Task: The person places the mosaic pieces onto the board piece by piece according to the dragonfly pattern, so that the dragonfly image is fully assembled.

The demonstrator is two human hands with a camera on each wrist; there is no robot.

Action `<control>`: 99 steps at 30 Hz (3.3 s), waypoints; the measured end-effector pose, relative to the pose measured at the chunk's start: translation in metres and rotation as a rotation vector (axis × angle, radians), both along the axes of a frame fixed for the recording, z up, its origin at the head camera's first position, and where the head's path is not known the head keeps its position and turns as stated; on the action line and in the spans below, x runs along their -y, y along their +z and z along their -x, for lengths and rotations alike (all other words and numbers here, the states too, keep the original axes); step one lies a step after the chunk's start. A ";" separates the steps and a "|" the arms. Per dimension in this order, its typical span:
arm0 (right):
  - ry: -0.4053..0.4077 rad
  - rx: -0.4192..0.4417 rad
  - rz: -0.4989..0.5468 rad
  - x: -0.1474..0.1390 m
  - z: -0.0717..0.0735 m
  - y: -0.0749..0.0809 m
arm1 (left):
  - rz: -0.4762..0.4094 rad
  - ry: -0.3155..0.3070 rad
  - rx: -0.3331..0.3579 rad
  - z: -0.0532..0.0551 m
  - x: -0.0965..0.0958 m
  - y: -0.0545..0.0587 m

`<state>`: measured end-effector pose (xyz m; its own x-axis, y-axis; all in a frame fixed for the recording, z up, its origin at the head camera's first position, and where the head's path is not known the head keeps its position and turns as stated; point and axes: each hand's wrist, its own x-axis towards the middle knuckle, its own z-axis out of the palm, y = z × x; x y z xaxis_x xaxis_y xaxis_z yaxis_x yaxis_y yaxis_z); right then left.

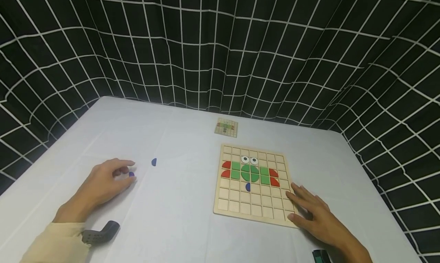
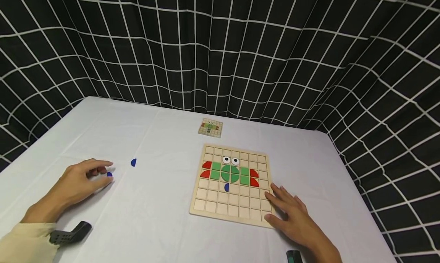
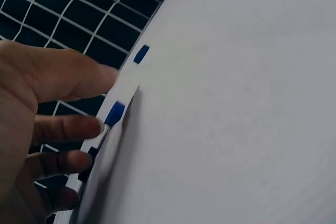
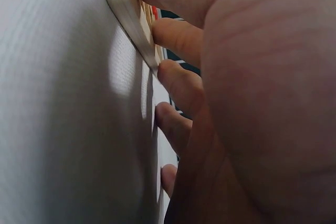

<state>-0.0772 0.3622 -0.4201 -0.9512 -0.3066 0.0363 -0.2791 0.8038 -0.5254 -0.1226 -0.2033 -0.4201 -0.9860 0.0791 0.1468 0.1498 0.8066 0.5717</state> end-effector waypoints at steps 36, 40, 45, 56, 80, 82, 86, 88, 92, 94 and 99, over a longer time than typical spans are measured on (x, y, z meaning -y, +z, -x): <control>-0.008 0.007 -0.003 0.000 0.000 -0.001 | -0.175 -0.227 -0.492 0.005 -0.060 0.022; -0.021 0.023 0.003 0.001 -0.001 -0.002 | -0.207 -0.273 -0.470 0.005 -0.077 0.029; -0.029 0.033 -0.002 0.002 -0.001 -0.003 | -0.248 -0.325 -0.468 0.009 -0.094 0.031; -0.015 0.007 -0.026 -0.002 -0.001 -0.002 | -0.256 -0.420 -0.450 0.022 -0.135 0.035; 0.011 -0.034 -0.016 -0.003 0.000 -0.007 | -0.301 -0.618 -0.286 0.035 -0.228 0.033; 0.015 -0.051 -0.020 -0.004 0.000 -0.008 | -0.288 -0.618 -0.245 0.035 -0.235 0.034; 0.021 -0.068 -0.022 -0.005 0.000 -0.009 | -0.277 -0.632 -0.203 0.035 -0.248 0.031; 0.024 -0.072 -0.018 -0.006 0.000 -0.009 | -0.277 -0.640 -0.192 0.036 -0.254 0.029; 0.017 -0.053 -0.018 -0.005 0.001 -0.008 | -0.267 -0.631 -0.156 0.036 -0.264 0.025; 0.015 -0.047 -0.018 -0.005 0.001 -0.008 | -0.250 -0.625 -0.153 0.037 -0.268 0.023; 0.021 -0.061 -0.015 -0.005 0.002 -0.008 | -0.232 -0.643 -0.152 0.038 -0.276 0.017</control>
